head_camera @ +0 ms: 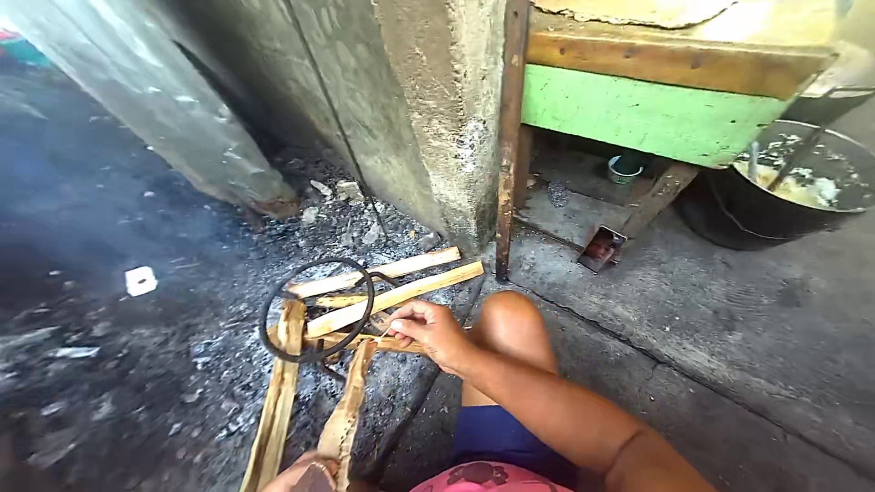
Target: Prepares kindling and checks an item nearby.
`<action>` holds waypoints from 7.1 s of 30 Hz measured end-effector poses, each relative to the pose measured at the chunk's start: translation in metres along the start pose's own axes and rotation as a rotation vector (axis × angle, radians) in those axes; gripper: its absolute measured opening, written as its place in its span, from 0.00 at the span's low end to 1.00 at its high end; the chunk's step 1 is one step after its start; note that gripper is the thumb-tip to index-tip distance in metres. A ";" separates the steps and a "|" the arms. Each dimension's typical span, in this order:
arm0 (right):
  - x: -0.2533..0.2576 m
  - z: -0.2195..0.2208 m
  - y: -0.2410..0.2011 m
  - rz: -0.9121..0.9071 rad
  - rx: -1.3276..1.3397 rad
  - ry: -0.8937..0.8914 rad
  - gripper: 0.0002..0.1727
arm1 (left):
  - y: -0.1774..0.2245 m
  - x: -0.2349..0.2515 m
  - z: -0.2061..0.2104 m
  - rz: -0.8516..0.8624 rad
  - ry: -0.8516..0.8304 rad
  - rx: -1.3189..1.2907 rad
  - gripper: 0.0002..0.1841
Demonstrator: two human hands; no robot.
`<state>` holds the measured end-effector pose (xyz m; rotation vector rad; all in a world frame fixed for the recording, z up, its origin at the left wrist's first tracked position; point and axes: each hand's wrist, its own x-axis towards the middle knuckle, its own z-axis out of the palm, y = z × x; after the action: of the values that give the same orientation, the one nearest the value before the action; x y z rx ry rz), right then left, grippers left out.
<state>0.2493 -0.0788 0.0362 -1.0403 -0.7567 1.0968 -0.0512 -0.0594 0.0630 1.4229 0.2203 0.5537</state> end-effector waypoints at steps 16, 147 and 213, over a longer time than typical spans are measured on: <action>0.004 0.009 0.009 0.000 0.040 0.029 0.06 | -0.003 -0.010 -0.007 0.035 -0.025 -0.103 0.31; 0.002 0.007 0.011 -0.016 -0.066 0.022 0.07 | -0.009 -0.011 -0.009 0.047 -0.048 -0.122 0.31; 0.000 0.009 0.008 0.001 -0.094 -0.015 0.10 | -0.007 -0.009 -0.011 0.051 -0.073 -0.117 0.31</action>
<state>0.2387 -0.0750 0.0318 -1.1134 -0.8263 1.0795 -0.0622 -0.0549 0.0532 1.3356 0.0923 0.5467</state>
